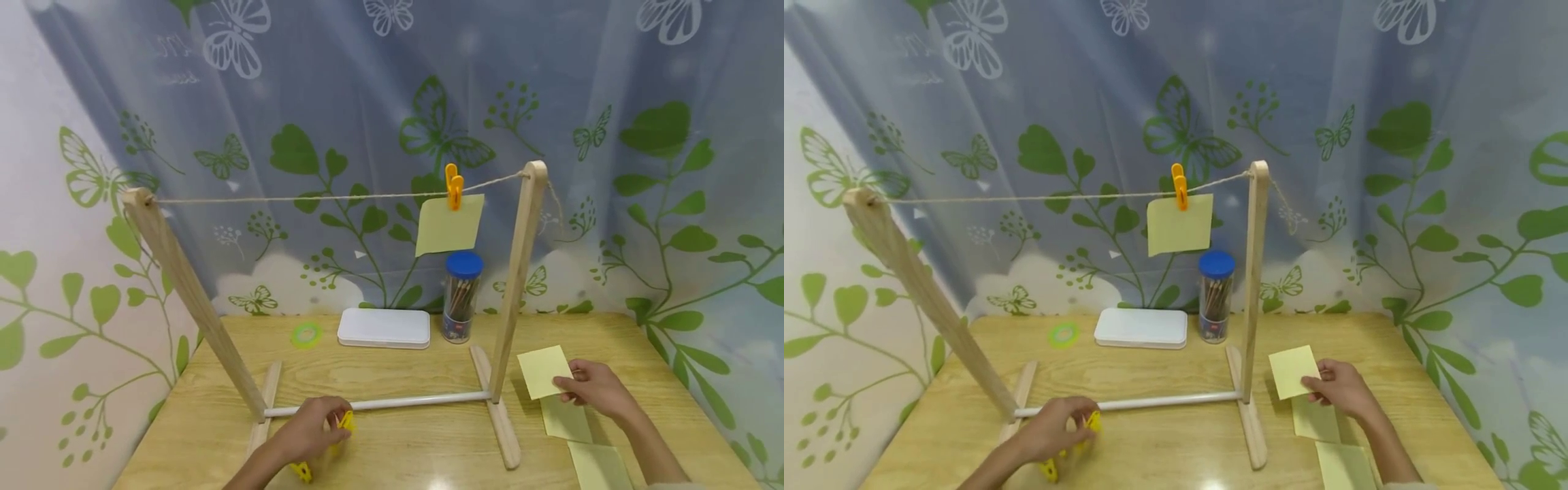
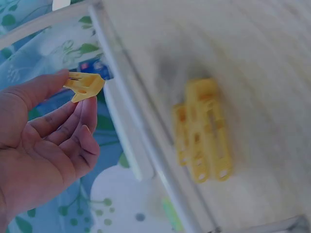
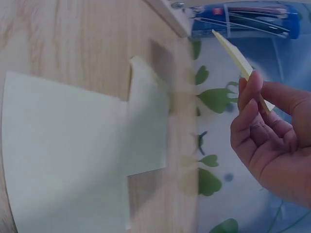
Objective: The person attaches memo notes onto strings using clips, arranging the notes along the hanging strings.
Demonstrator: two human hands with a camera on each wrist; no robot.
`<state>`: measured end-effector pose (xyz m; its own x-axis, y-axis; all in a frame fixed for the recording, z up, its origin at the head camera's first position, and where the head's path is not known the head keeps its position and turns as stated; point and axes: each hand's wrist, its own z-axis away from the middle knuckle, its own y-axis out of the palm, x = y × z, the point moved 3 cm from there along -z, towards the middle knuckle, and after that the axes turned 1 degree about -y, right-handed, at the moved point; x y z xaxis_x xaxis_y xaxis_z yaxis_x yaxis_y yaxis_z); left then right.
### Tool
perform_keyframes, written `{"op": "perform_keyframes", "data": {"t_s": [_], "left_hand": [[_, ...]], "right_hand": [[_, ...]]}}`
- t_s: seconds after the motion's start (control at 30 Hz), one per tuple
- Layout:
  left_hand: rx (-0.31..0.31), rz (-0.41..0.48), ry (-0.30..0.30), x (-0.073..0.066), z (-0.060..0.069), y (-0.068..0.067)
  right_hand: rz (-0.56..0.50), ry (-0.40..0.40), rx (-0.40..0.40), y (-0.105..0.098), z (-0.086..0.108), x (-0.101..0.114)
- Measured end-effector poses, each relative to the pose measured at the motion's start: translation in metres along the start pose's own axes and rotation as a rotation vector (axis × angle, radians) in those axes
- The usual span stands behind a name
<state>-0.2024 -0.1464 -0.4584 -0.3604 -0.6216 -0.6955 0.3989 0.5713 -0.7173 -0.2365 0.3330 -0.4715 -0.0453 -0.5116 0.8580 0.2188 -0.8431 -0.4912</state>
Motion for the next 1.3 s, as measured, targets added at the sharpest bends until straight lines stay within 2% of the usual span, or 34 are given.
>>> {"op": "perform_keyframes", "data": {"t_s": [0.13,0.3,0.4,0.5,0.63,0.7,0.87,0.93,1.03,1.13,1.3], "left_hand": [[-0.064,-0.018,0.024,-0.006,0.0,-0.017],[-0.123,0.009,-0.002,-0.017,0.0,-0.037],[-0.18,0.014,-0.013,-0.024,0.001,-0.048],[-0.247,0.005,0.004,-0.032,0.003,-0.061],[-0.338,0.007,0.039,-0.046,0.006,-0.078],[-0.374,0.024,0.058,-0.055,0.005,-0.088],[-0.442,0.049,0.131,-0.086,0.001,-0.115],[-0.464,0.046,0.177,-0.101,-0.001,-0.124],[-0.494,0.019,0.253,-0.122,-0.004,-0.133],[-0.532,-0.015,0.337,-0.141,-0.007,-0.14],[-0.589,-0.001,0.409,-0.168,-0.009,-0.154]], "right_hand": [[0.03,-0.034,-0.086,-0.007,0.011,0.013],[0.084,-0.054,-0.199,-0.017,0.029,0.029],[0.054,-0.064,-0.231,-0.018,0.04,0.039],[0.018,-0.102,-0.273,-0.02,0.052,0.048],[-0.05,-0.211,-0.327,-0.019,0.064,0.064],[-0.162,-0.313,-0.334,-0.014,0.067,0.073],[-0.502,-0.629,-0.252,0.009,0.066,0.103],[-0.537,-0.694,-0.223,0.019,0.062,0.115],[-0.546,-0.701,-0.21,0.034,0.054,0.132],[-0.564,-0.648,-0.244,0.048,0.046,0.148],[-0.678,-0.648,-0.299,0.072,0.033,0.175]]}}
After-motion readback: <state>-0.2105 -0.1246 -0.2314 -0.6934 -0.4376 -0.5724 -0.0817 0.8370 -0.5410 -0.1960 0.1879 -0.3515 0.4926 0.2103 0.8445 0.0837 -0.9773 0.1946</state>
